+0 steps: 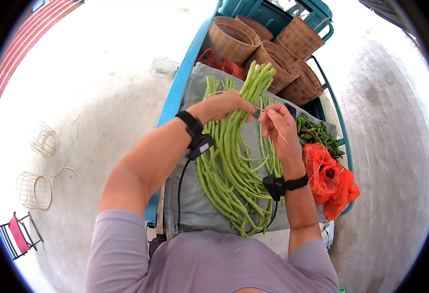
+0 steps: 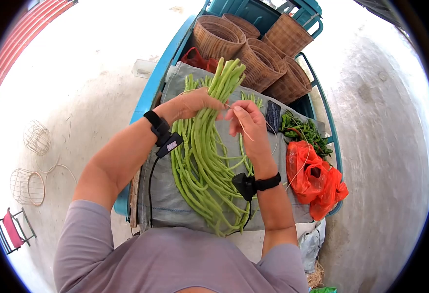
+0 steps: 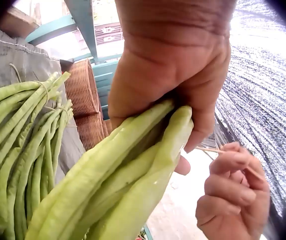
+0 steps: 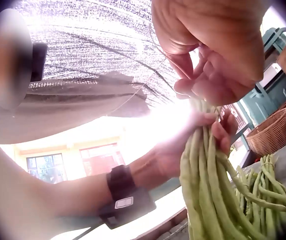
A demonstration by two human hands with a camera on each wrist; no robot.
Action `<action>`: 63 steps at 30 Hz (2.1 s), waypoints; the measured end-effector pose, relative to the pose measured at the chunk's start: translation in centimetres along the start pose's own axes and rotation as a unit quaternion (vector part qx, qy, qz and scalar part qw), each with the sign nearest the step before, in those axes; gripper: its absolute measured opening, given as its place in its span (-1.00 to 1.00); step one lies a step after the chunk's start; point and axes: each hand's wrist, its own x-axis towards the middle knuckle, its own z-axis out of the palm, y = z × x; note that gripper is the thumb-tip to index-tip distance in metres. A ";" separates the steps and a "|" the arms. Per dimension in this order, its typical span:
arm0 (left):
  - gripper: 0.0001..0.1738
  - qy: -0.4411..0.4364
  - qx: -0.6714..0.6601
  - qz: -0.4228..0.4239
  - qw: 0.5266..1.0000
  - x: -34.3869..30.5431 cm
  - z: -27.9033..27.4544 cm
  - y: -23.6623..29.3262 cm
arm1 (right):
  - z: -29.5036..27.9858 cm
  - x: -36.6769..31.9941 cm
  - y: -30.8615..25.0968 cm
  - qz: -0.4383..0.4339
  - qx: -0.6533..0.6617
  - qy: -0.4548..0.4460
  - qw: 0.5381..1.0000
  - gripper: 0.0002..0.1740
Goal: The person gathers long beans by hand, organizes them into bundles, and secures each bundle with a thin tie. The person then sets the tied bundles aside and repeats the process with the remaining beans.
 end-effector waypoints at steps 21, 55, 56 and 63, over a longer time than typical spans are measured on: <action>-0.04 -0.126 0.040 0.058 0.990 -1.5 3.8 1.5 | -4.3 5.7 3.2 0.121 0.120 -0.114 0.979 -0.57; -0.49 -0.108 -0.008 0.010 0.994 -1.6 3.0 1.5 | -5.7 4.1 5.4 0.093 0.357 -0.058 0.928 -0.60; -0.50 -0.101 -0.021 0.006 0.995 -1.4 3.2 1.5 | -7.0 4.2 6.0 0.052 0.332 -0.100 0.936 -0.60; -0.49 -0.183 0.106 0.058 0.976 -1.5 2.8 1.4 | -3.5 4.4 2.2 0.035 0.158 -0.061 0.985 -0.73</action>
